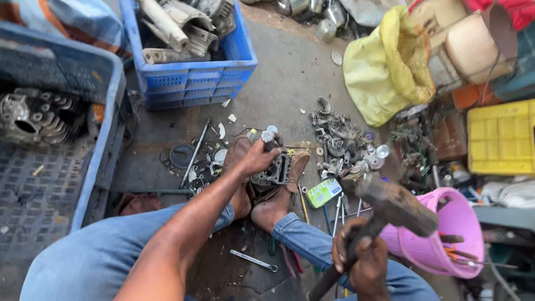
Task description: The person sits on the floor and uses a hammer and a metal punch to strike a metal engine component held between their feet. They repeatedly adjust the punch and hammer to remove or adjust a part within the engine casing.
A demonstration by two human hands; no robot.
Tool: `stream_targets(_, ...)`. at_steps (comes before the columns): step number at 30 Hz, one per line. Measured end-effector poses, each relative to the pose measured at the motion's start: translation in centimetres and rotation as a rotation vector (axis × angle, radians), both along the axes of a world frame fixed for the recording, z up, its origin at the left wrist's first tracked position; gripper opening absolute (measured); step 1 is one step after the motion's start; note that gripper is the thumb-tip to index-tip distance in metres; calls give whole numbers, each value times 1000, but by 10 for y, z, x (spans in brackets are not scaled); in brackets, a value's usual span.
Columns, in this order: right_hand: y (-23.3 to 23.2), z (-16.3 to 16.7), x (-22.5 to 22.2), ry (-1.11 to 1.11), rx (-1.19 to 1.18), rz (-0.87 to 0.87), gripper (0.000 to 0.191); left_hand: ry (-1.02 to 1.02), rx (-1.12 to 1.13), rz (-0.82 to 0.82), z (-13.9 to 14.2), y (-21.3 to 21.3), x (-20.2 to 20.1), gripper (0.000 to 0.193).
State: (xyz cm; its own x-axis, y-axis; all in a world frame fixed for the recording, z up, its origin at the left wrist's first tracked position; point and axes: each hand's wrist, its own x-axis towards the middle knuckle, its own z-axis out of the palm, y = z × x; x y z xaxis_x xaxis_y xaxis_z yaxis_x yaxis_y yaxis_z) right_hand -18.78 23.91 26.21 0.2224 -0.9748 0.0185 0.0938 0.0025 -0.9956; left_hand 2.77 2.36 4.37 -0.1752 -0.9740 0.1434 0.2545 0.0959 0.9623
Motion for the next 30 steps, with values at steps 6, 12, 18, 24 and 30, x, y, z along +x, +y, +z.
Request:
stream_targets(6, 6, -20, -32, 85, 126, -155, 45, -501, -189, -105, 26, -6, 21, 24)
stream_targets(12, 15, -43, -47, 99, 176, -151, 44, -701, -40, -128, 55, -11, 34, 25)
stream_targets(18, 19, -43, -54, 165, 188, -189, 47, -671, -120, -134, 62, -8, 28, 22)
stream_targets(24, 23, -44, -60, 154, 190, -191, 47, -701, -133, -202, 55, -9, 26, 20)
stream_targets(30, 28, -50, -61, 156, 223, -186, 47, -673, -218, -325, 45, -15, 26, 20)
